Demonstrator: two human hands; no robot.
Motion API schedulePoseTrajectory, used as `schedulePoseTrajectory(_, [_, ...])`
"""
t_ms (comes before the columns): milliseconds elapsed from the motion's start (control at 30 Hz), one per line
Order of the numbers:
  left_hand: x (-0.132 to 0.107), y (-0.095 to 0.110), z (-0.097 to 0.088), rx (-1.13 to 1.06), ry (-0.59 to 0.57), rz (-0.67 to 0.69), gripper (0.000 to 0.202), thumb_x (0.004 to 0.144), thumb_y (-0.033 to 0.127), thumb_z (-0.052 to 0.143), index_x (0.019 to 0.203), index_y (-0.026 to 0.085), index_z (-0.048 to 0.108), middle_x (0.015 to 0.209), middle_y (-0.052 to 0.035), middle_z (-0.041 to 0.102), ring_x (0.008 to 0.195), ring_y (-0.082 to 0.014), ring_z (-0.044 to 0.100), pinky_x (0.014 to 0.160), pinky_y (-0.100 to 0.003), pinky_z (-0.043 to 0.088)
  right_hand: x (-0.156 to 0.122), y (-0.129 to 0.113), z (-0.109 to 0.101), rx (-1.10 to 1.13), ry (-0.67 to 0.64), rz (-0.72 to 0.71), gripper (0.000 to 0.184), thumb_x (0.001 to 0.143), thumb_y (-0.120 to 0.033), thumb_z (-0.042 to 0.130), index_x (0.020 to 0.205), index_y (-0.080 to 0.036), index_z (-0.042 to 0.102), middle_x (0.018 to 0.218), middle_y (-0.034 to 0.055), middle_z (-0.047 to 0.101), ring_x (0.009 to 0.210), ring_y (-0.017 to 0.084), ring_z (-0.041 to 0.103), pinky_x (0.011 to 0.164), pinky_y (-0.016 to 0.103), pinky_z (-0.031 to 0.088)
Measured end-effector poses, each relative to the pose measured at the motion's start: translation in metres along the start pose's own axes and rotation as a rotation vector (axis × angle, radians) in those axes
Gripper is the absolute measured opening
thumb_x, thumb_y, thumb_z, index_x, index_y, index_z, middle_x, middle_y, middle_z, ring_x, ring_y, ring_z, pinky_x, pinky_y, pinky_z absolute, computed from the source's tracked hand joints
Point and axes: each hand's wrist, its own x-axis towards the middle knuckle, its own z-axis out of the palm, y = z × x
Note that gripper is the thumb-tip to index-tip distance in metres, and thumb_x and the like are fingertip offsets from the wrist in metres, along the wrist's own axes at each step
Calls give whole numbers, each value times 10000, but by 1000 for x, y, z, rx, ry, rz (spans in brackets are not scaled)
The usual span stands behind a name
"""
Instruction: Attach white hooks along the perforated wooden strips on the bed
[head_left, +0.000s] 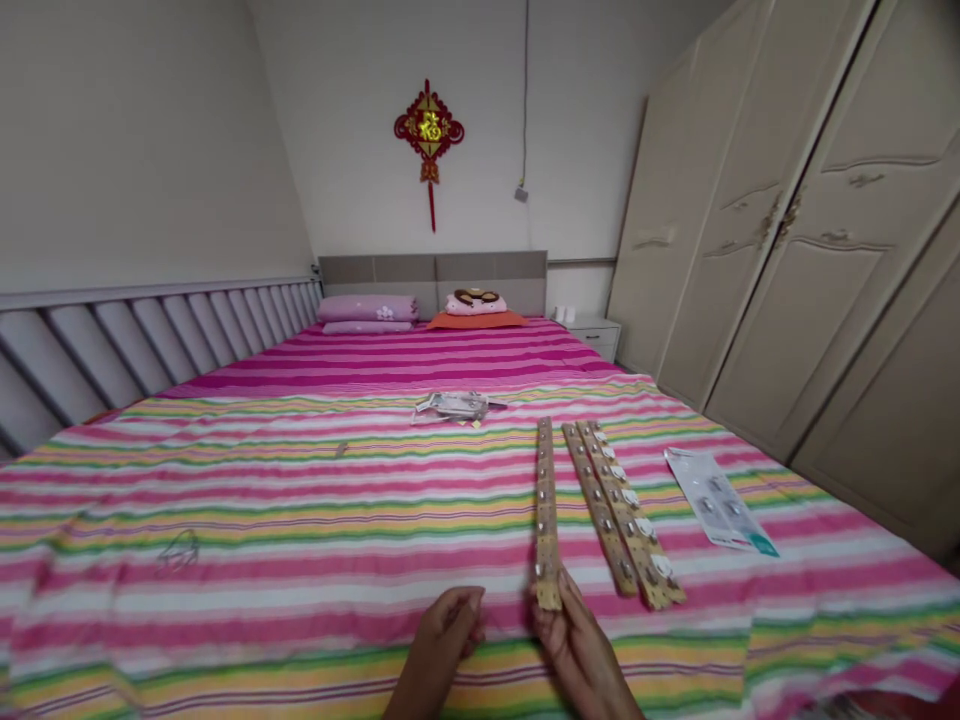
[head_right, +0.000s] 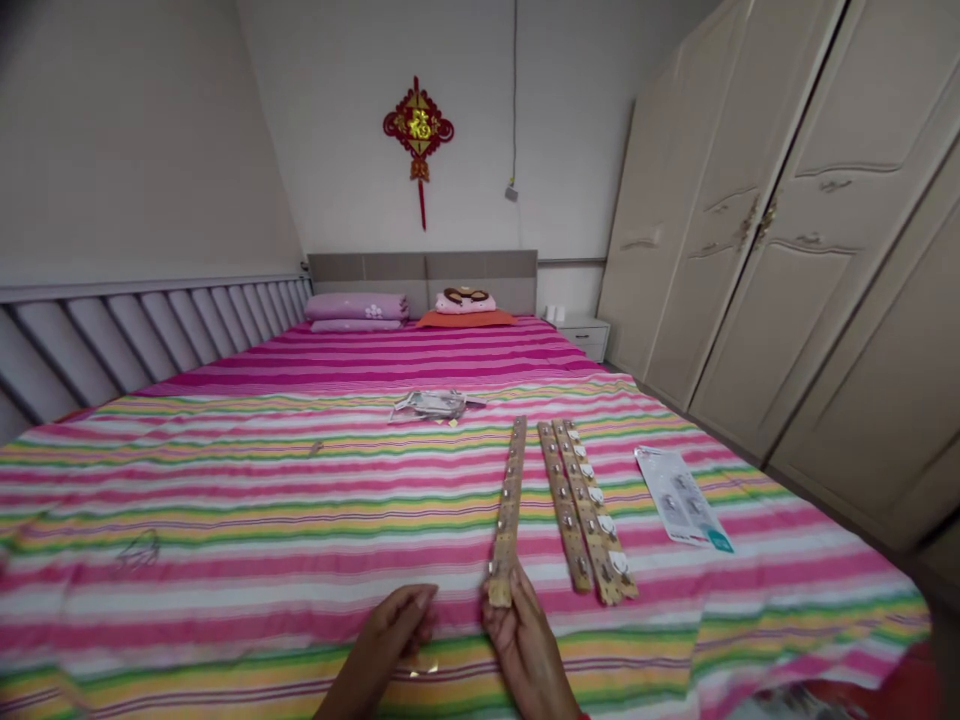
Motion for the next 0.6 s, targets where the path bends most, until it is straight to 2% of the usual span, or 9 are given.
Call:
schedulePoseTrajectory(133, [5, 4, 5, -58, 129, 62, 633, 684, 689, 537, 1028, 165, 624, 895, -66, 650, 797, -188, 596, 648, -284, 458, -6, 24, 28, -119, -88, 26, 487, 707, -379, 755, 1137, -222, 586, 736, 1, 668, 573, 121, 578, 534, 238, 472])
schedulePoseTrajectory(267, [26, 11, 1, -57, 288, 168, 658, 688, 674, 540, 1095, 158, 585, 846, -61, 635, 709, -183, 601, 594, -281, 465, 8, 43, 63, -185, -193, 90, 619, 702, -378, 757, 1254, -232, 516, 734, -10, 668, 533, 117, 565, 496, 232, 444])
schedulePoseTrajectory(400, [53, 23, -24, 26, 434, 223, 586, 735, 649, 497, 1061, 169, 585, 761, -41, 619, 608, -171, 581, 534, -274, 445, 31, 68, 91, -282, -222, 103, 696, 668, -411, 772, 1281, -211, 509, 744, 3, 683, 518, 122, 572, 473, 234, 435])
schedulePoseTrajectory(500, [68, 32, -50, 98, 483, 263, 488, 789, 623, 429, 887, 178, 603, 718, -35, 613, 621, -169, 576, 563, -270, 439, 47, 92, 103, -351, -269, 99, 731, 662, -446, 767, 1294, -187, 505, 677, -4, 673, 451, 108, 538, 443, 232, 420])
schedulePoseTrajectory(600, [79, 36, -74, 136, 536, 289, 469, 818, 609, 377, 724, 188, 559, 651, -19, 573, 610, -163, 548, 577, -266, 423, 59, 112, 114, -427, -321, 106, 759, 666, -464, 760, 1310, -167, 490, 559, -35, 625, 413, 104, 521, 419, 219, 407])
